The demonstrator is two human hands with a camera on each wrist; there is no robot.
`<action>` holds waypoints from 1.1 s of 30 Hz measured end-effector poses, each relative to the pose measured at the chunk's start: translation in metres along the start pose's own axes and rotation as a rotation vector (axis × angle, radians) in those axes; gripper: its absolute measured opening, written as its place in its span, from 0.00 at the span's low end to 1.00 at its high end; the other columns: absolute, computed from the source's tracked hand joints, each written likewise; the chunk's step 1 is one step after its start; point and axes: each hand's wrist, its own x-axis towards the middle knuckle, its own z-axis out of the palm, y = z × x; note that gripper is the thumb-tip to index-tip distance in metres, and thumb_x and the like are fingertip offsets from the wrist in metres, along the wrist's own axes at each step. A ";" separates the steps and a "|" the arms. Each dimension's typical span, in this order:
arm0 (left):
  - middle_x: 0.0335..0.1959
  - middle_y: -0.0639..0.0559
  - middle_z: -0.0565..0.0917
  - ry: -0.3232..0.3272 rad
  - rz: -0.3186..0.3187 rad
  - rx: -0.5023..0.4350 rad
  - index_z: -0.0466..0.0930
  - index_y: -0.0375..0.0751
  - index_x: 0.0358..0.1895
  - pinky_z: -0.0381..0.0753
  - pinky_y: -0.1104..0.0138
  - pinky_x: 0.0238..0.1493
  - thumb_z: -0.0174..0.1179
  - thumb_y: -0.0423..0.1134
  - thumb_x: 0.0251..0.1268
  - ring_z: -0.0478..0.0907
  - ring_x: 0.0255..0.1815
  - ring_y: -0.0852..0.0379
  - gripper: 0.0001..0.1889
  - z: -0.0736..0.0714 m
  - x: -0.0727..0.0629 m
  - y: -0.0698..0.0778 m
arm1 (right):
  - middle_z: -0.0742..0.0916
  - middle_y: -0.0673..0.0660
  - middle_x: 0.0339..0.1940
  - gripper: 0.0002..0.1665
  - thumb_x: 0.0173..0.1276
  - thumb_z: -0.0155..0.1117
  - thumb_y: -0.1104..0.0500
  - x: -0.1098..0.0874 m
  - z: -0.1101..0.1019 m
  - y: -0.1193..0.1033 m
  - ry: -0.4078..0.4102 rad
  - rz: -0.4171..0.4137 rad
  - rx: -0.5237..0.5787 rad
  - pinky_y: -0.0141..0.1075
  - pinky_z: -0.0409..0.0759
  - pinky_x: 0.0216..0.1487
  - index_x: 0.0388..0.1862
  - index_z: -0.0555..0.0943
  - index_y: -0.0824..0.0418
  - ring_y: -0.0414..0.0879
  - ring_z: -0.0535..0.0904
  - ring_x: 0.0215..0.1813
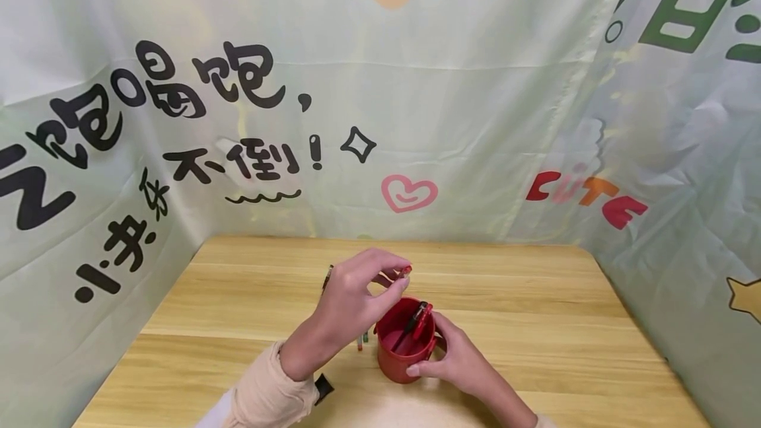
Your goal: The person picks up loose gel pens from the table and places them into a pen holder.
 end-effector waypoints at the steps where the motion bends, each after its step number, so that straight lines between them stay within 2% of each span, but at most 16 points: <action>1: 0.40 0.50 0.90 -0.003 0.012 -0.010 0.86 0.40 0.47 0.87 0.75 0.39 0.71 0.29 0.62 0.89 0.36 0.62 0.11 0.001 0.000 0.000 | 0.81 0.50 0.70 0.53 0.52 0.85 0.46 0.000 0.000 0.000 -0.001 0.000 -0.005 0.29 0.77 0.69 0.75 0.69 0.47 0.48 0.77 0.71; 10: 0.42 0.49 0.89 -0.052 0.071 -0.068 0.85 0.39 0.47 0.86 0.78 0.41 0.71 0.27 0.61 0.89 0.38 0.62 0.12 0.015 -0.010 0.001 | 0.81 0.50 0.70 0.52 0.54 0.84 0.46 -0.001 -0.001 0.000 -0.011 -0.021 -0.006 0.32 0.78 0.69 0.76 0.68 0.48 0.45 0.78 0.70; 18: 0.39 0.51 0.89 -0.075 0.146 -0.019 0.85 0.41 0.44 0.85 0.79 0.44 0.73 0.29 0.59 0.88 0.39 0.63 0.11 0.026 -0.022 -0.004 | 0.81 0.48 0.70 0.50 0.56 0.83 0.48 -0.002 0.000 0.000 -0.029 -0.048 0.030 0.29 0.77 0.69 0.75 0.69 0.45 0.40 0.78 0.68; 25: 0.39 0.51 0.88 -0.141 0.149 -0.057 0.83 0.41 0.45 0.83 0.82 0.42 0.71 0.28 0.61 0.87 0.37 0.63 0.11 0.034 -0.035 -0.007 | 0.81 0.47 0.70 0.48 0.56 0.83 0.49 -0.002 0.000 0.002 -0.030 -0.062 0.039 0.29 0.75 0.70 0.74 0.69 0.43 0.38 0.77 0.68; 33: 0.39 0.52 0.87 -0.184 0.157 -0.018 0.82 0.42 0.44 0.80 0.85 0.39 0.72 0.29 0.60 0.84 0.35 0.65 0.12 0.044 -0.046 -0.010 | 0.80 0.44 0.70 0.49 0.55 0.84 0.49 -0.002 -0.001 0.001 -0.035 -0.031 0.052 0.29 0.76 0.70 0.74 0.69 0.40 0.39 0.78 0.68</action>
